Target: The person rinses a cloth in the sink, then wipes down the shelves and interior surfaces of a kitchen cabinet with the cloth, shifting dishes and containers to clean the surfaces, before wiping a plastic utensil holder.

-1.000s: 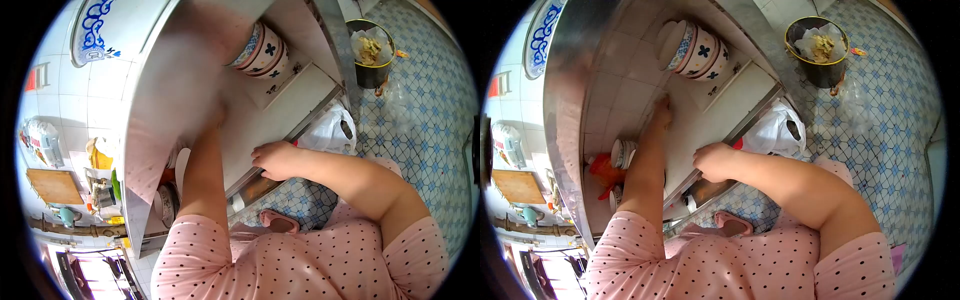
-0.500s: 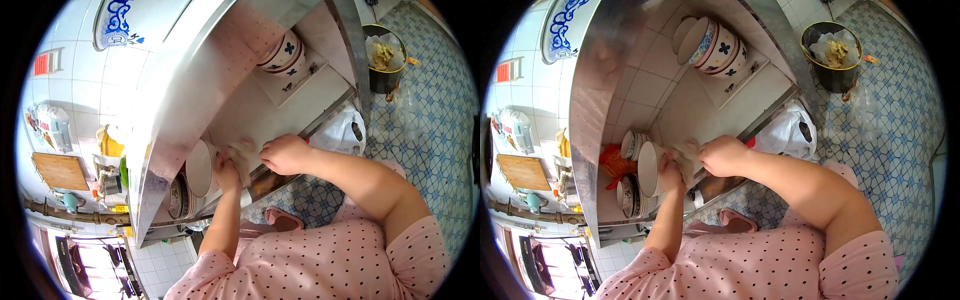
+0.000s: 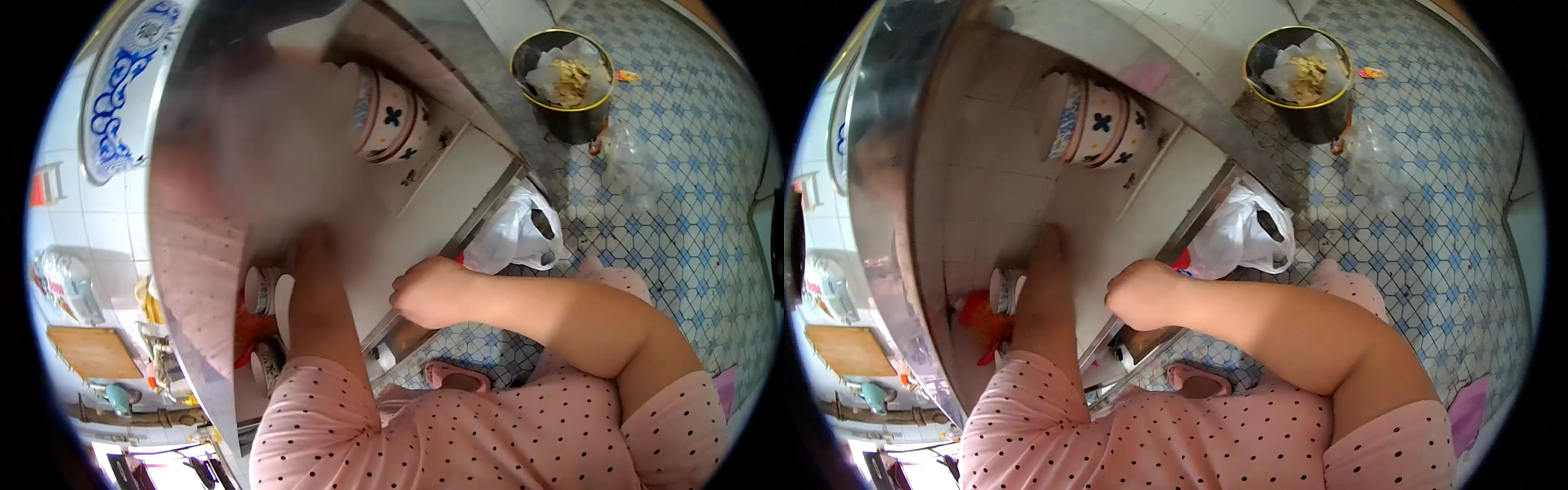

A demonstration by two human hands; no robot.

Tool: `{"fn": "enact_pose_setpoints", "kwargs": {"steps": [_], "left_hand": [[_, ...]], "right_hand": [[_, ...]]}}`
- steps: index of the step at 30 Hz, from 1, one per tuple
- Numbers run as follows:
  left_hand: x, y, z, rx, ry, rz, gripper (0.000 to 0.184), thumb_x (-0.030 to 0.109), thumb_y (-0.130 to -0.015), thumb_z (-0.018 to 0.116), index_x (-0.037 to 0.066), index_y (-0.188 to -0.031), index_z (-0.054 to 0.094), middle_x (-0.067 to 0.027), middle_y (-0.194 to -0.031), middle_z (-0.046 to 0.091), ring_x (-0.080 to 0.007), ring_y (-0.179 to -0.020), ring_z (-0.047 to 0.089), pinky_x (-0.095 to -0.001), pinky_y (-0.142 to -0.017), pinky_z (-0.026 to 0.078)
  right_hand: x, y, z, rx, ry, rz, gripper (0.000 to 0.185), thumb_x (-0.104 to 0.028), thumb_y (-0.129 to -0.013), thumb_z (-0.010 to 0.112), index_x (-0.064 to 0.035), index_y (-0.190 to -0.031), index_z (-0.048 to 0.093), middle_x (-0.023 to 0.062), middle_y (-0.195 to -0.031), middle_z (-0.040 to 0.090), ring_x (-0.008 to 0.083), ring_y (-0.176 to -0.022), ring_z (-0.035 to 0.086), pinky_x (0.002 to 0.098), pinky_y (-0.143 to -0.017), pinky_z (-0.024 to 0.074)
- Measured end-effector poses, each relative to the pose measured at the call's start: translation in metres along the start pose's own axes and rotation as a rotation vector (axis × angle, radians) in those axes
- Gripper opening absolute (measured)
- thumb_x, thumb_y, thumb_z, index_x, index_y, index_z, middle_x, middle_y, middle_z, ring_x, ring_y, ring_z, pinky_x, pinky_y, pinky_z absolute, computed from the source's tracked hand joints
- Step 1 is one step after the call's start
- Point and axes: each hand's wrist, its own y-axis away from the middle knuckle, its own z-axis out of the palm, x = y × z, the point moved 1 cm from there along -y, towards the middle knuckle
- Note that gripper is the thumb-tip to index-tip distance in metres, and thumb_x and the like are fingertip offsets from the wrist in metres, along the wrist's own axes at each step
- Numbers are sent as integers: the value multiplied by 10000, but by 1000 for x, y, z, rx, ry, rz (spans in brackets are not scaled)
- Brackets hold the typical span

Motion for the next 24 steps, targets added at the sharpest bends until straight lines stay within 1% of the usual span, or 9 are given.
{"fn": "enact_pose_setpoints", "kwargs": {"steps": [5,7,9,11,13,16,19,23,24], "left_hand": [[26,-48,7,100,127,254,478,198,-1017,367,8,-1453,323,-181,-1532,273,-420,-1275,431,-482,-1067,345],[44,-35,6,110,229,326,480,206,-1030,353,10,-1466,305,-171,-1555,245,-420,-1284,423,-462,-1082,341],[90,65,-43,-83,348,163,496,269,-1029,340,-17,-1434,362,-225,-1464,393,-443,-1331,376,-455,-1072,362],[104,150,-63,333,357,415,536,280,-1016,380,-36,-1446,329,-242,-1481,360,-480,-1345,331,-455,-1093,347],[97,202,-58,245,310,366,548,268,-1002,401,-47,-1445,326,-253,-1479,357,-472,-1352,327,-465,-1092,352],[96,259,-75,30,233,260,545,259,-995,405,-48,-1440,333,-275,-1470,357,-460,-1368,311,-477,-1078,369],[82,192,-55,160,-147,303,532,247,-997,404,-37,-1443,339,-270,-1458,382,-436,-1372,324,-456,-1073,375],[57,52,-38,65,-52,168,524,223,-1000,411,7,-1466,308,-262,-1485,329,-430,-1394,261,-452,-1097,329],[49,26,-36,45,-43,140,524,217,-1000,413,18,-1471,300,-260,-1492,316,-429,-1400,245,-451,-1103,317]], "right_hand": [[7,4,-5,15,-31,8,149,-196,-755,625,-60,-700,649,93,-743,635,307,-719,651,422,-653,538],[6,0,-4,9,-20,7,150,-190,-769,623,-60,-700,648,94,-744,635,308,-719,650,426,-654,537],[3,-3,-3,18,-20,11,152,-184,-783,618,-59,-700,648,96,-744,634,309,-720,650,429,-654,535],[2,-4,3,-9,-11,-15,156,-180,-791,615,-59,-698,646,97,-738,632,308,-717,649,426,-653,535],[0,-2,3,-38,-2,-18,159,-182,-790,616,-59,-694,645,95,-732,629,306,-720,649,424,-653,536],[-5,-1,3,-80,-55,15,163,-166,-728,609,-31,-701,698,139,-719,663,343,-735,665,444,-667,541],[-5,1,13,-6,-22,-15,161,-164,-723,613,-29,-703,699,141,-749,673,335,-785,666,443,-688,542],[-8,-2,8,-76,-26,16,131,-113,-670,623,-20,-716,704,153,-787,689,340,-816,667,442,-716,547],[-7,-1,12,-77,-10,18,125,-138,-694,623,-35,-709,692,131,-775,675,324,-808,660,432,-705,546]]}}
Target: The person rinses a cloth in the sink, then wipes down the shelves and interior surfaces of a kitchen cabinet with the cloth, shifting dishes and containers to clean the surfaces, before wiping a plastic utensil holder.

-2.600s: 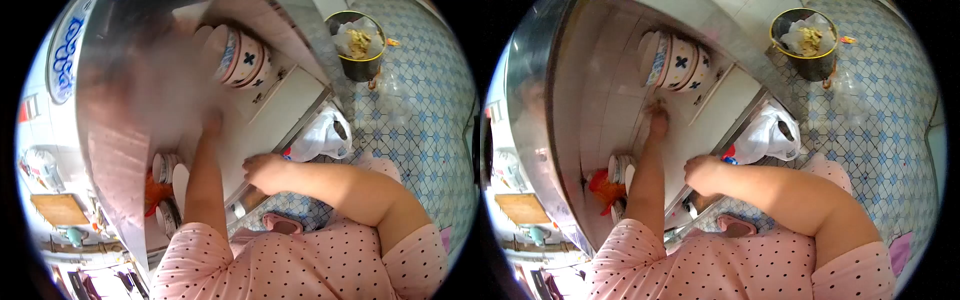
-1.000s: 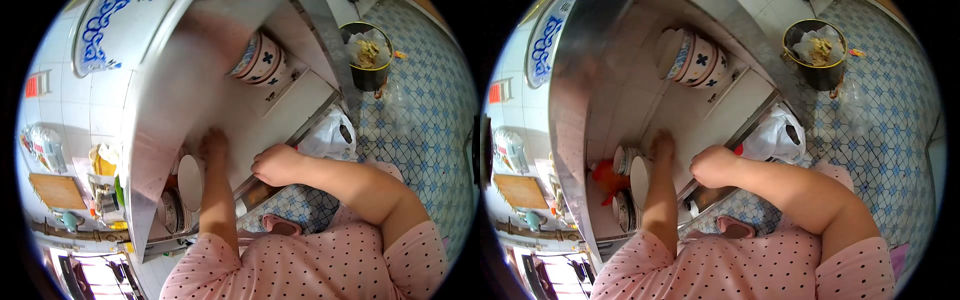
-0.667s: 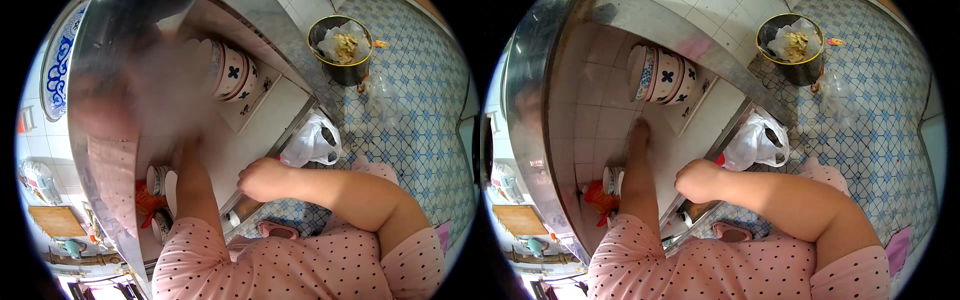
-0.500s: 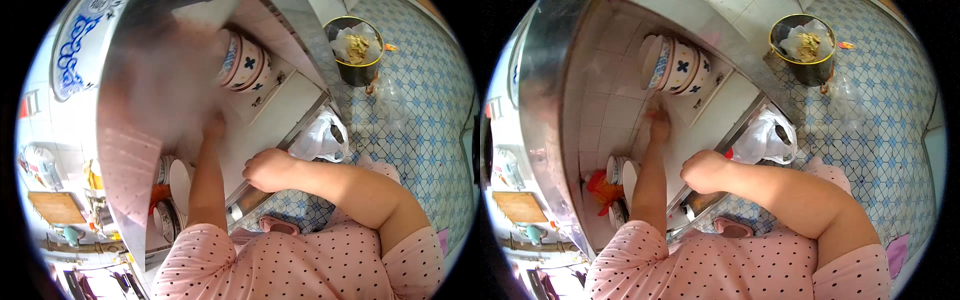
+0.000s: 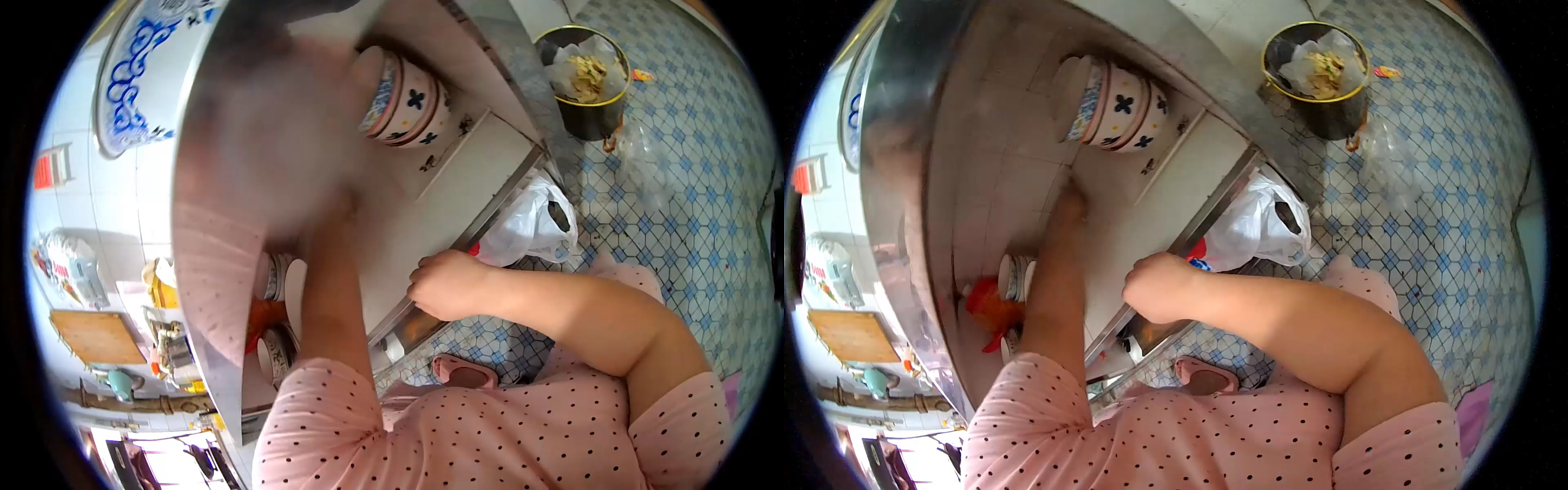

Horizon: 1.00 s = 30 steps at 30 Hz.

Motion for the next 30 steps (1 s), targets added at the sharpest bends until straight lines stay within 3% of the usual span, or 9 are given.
{"fn": "enact_pose_setpoints", "kwargs": {"steps": [7,13,15,17,19,21,23,27,30], "left_hand": [[-7,-25,4,-22,129,44,545,174,-1004,426,94,-1512,247,-246,-1540,223,-419,-1439,135,-445,-1144,236],[62,129,-19,83,482,419,589,137,-1007,438,159,-1546,201,-235,-1582,143,-411,-1473,40,-439,-1180,167],[58,181,-18,288,479,586,518,139,-982,480,56,-1473,340,-246,-1519,305,-376,-1429,262,-419,-1107,322],[47,245,-46,-16,639,518,539,89,-964,482,124,-1483,342,-229,-1546,244,-355,-1404,328,-379,-1085,361],[33,296,-71,-290,669,265,469,19,-944,503,133,-1399,493,-211,-1494,371,-314,-1378,394,-333,-1103,326],[-7,332,-60,-194,573,427,375,-11,-894,566,114,-1242,632,-196,-1387,518,-302,-1252,544,-328,-1014,431],[-33,342,-81,-536,384,296,329,-34,-822,625,55,-1135,674,-201,-1295,587,-289,-1108,636,-337,-906,503],[-15,347,-114,131,607,198,280,-5,-814,555,51,-1057,683,-171,-1031,665,-339,-910,654,-381,-808,525],[16,332,-100,322,505,314,290,81,-896,564,46,-1177,632,-226,-1172,592,-392,-1070,581,-423,-904,486]], "right_hand": [[5,-5,3,14,1,30,154,-196,-736,619,-57,-700,675,108,-753,661,318,-775,662,418,-695,546],[5,-16,-4,-35,41,42,170,-190,-750,597,-49,-698,677,118,-751,663,316,-760,665,425,-678,541],[5,-15,-5,-30,65,45,166,-184,-752,589,-54,-700,679,118,-751,662,314,-752,666,421,-669,540],[8,-11,-9,57,75,19,160,-184,-767,579,-69,-687,657,101,-728,647,315,-721,650,426,-649,529],[18,-9,-3,170,71,-11,162,-187,-774,576,-76,-676,642,94,-715,637,315,-705,641,432,-638,522],[18,-4,-18,210,2,60,179,-186,-759,571,-54,-720,686,139,-737,659,358,-727,648,463,-667,525],[20,1,-23,266,-32,73,185,-197,-793,562,-63,-743,679,125,-769,659,339,-762,646,450,-691,523],[19,3,-24,291,7,48,137,-194,-810,571,-94,-751,643,72,-759,636,298,-734,632,426,-669,516],[21,2,-25,278,11,54,145,-200,-817,575,-92,-786,665,76,-778,648,302,-754,641,427,-677,518]]}}
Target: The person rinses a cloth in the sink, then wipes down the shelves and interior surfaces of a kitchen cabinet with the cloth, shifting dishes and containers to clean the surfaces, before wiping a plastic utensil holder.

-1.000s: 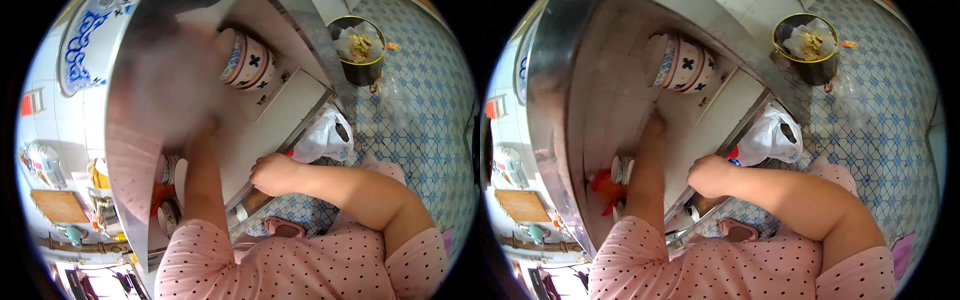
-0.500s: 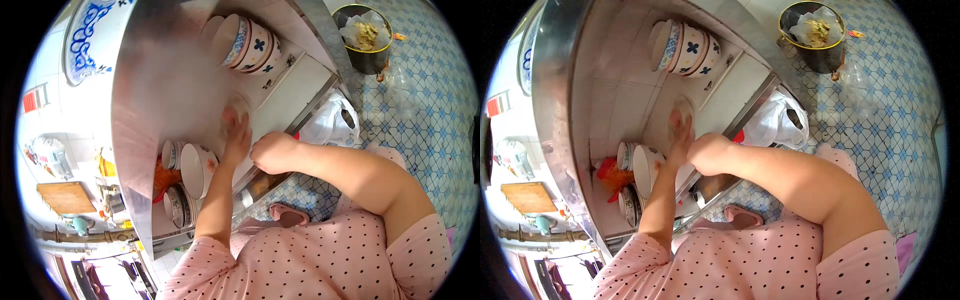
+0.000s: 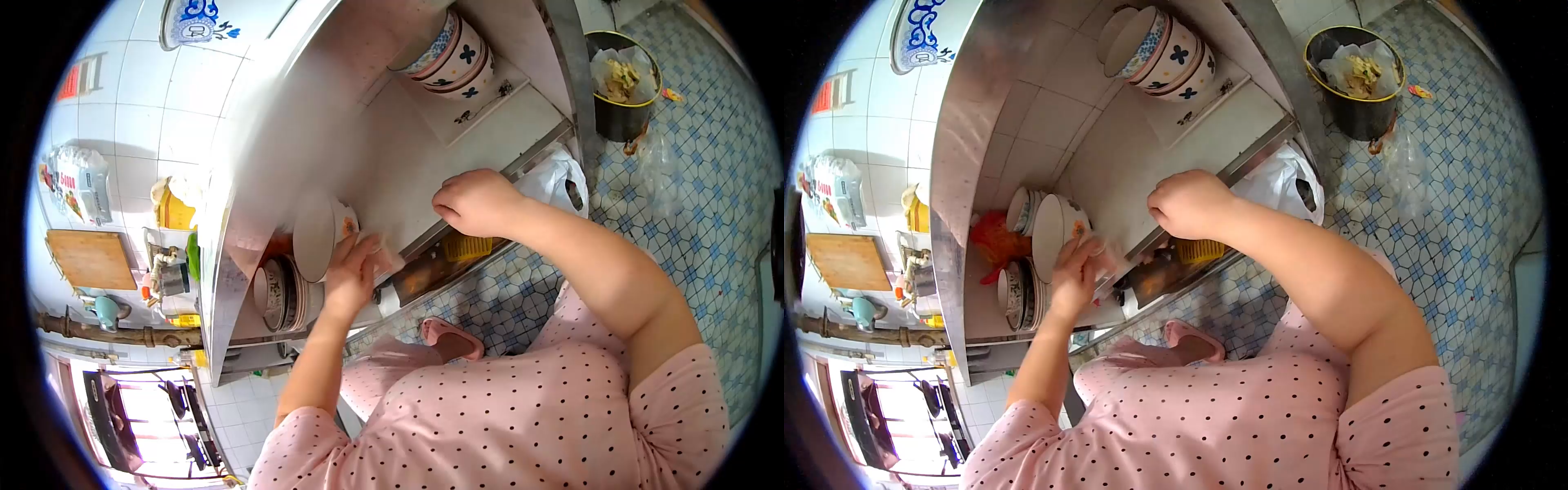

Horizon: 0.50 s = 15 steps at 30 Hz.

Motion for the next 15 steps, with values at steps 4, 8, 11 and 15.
{"fn": "enact_pose_setpoints", "kwargs": {"steps": [4,8,11,15], "left_hand": [[30,-34,77,-194,118,124,538,229,-942,550,34,-1417,391,-270,-1461,355,-424,-1385,297,-520,-1115,281],[33,-45,98,-235,69,71,548,278,-975,494,48,-1448,344,-227,-1471,376,-412,-1401,285,-602,-1108,240],[-4,8,81,-155,76,-64,499,199,-956,535,82,-1425,410,-224,-1502,338,-396,-1394,313,-500,-1085,351],[-89,121,42,-445,-133,-381,706,22,-768,632,127,-1430,412,-255,-1395,456,-387,-1187,548,-439,-940,501]], "right_hand": [[5,1,3,2,1,22,153,-208,-822,585,-90,-824,682,86,-805,661,311,-778,648,430,-684,520],[11,-1,5,9,15,61,148,-199,-800,580,-92,-746,666,96,-762,654,324,-760,642,453,-683,518],[11,0,5,32,2,67,152,-195,-812,578,-87,-753,666,93,-761,652,325,-761,640,455,-690,517],[14,2,4,11,-16,35,161,-196,-827,575,-83,-760,667,91,-758,649,323,-757,636,453,-691,516]]}}
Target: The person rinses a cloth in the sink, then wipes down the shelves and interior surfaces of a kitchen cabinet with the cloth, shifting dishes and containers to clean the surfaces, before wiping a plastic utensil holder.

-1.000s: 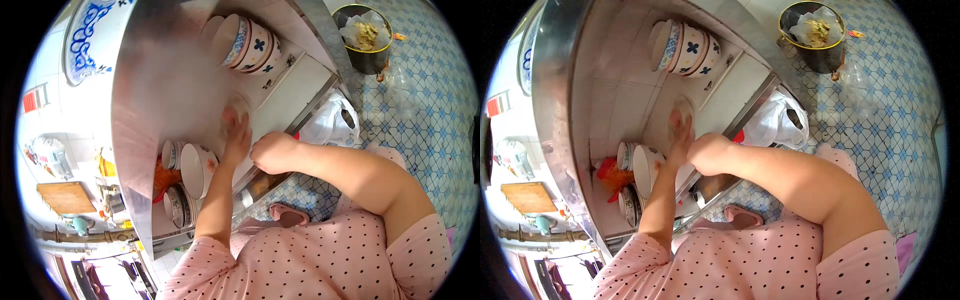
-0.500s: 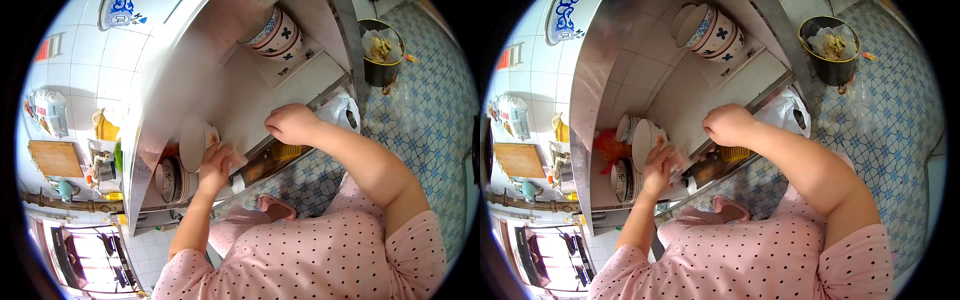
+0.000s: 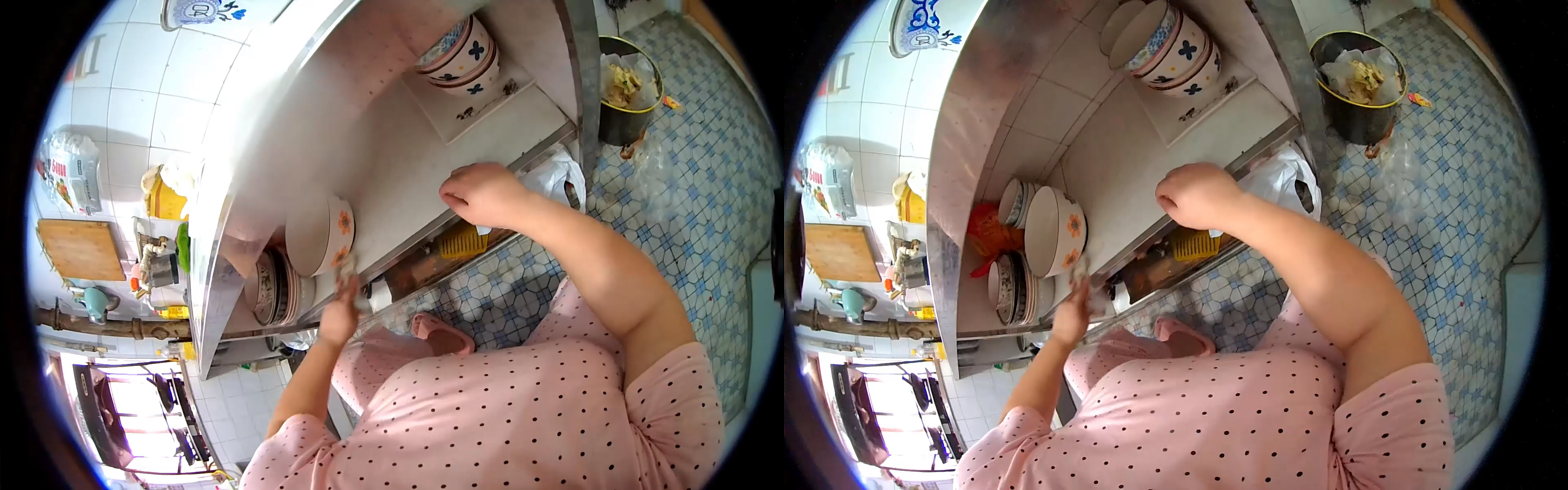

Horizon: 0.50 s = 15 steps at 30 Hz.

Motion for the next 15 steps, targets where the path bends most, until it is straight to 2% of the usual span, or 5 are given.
{"fn": "enact_pose_setpoints", "kwargs": {"steps": [2,4,6,10,15], "left_hand": [[-38,15,-3,-19,-38,-23,555,-28,-747,601,91,-1289,575,-251,-1283,559,-380,-1078,615,-439,-903,514],[14,12,-44,179,261,-184,498,-34,-745,588,70,-1232,619,-239,-1200,617,-388,-1045,629,-441,-896,515],[51,-7,-48,449,329,133,519,-22,-749,587,73,-1260,600,-228,-1218,610,-388,-1075,611,-445,-901,508],[164,-63,-44,374,145,496,572,12,-741,630,93,-1303,560,-190,-1333,539,-376,-1138,547,-433,-945,477],[165,-69,-28,490,43,439,584,63,-732,672,89,-1305,561,-154,-1260,577,-366,-1038,564,-434,-923,479]], "right_hand": [[0,-1,1,9,-5,12,161,-196,-830,576,-83,-762,669,91,-757,648,320,-753,635,449,-687,516],[-3,-3,-1,2,-9,14,160,-195,-830,576,-83,-769,672,91,-762,649,320,-754,635,449,-688,516],[-3,-4,0,1,-9,14,160,-196,-830,575,-83,-776,675,92,-770,652,320,-760,636,448,-694,517],[1,-4,5,20,-1,11,164,-200,-833,570,-86,-792,681,94,-793,660,319,-793,639,443,-714,518],[-3,-8,3,-80,35,108,167,-205,-839,560,-96,-815,684,94,-827,667,320,-837,637,439,-733,516]]}}
